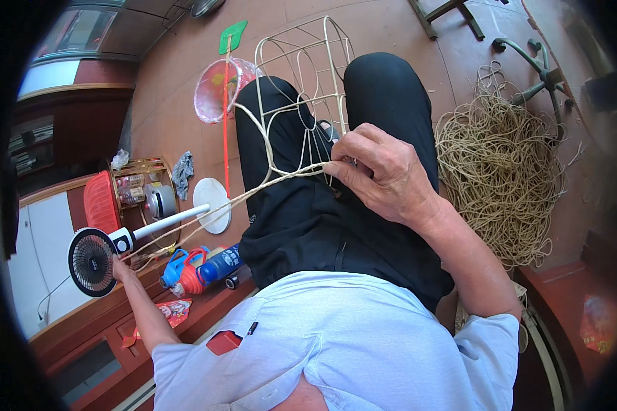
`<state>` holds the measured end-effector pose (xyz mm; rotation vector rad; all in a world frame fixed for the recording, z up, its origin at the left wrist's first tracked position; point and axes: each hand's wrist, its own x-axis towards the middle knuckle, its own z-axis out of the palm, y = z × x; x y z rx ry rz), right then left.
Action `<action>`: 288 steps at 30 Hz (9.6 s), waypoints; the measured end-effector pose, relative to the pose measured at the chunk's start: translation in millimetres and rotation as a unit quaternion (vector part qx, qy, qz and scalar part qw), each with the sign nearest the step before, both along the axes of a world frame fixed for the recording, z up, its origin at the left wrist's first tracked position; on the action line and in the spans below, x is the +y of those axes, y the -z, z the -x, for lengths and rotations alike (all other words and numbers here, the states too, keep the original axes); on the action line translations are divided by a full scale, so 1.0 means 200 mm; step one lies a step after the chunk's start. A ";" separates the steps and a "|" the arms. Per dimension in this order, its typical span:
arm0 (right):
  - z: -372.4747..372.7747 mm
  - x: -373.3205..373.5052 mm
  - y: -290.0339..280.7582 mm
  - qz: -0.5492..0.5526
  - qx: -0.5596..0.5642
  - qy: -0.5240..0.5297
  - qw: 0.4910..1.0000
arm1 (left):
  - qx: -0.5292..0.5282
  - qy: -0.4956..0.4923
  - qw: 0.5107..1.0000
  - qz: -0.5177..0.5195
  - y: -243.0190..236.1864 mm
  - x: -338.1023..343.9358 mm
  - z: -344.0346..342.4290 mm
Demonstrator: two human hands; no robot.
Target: The person is weaving thin flexible strips (likely bamboo or rattan) onto a rectangular wire frame to create a basket or structural component.
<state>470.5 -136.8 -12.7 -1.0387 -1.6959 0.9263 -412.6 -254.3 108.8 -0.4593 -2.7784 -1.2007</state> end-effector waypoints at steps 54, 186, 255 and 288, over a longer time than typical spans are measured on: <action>0.07 0.23 -0.05 0.071 0.037 0.063 0.995 | 0.023 0.570 0.821 0.015 0.52 0.49 -2.52; 0.10 0.18 -0.07 0.024 0.028 0.127 0.991 | 0.354 0.605 0.667 0.253 0.41 0.87 -2.28; 0.08 0.20 -0.05 -0.089 -0.114 0.137 0.980 | -0.594 0.532 0.567 -0.206 0.56 0.63 -3.35; 0.07 0.19 -0.08 -0.098 -0.107 0.120 0.982 | -0.153 0.775 0.607 -0.084 0.25 0.55 -3.01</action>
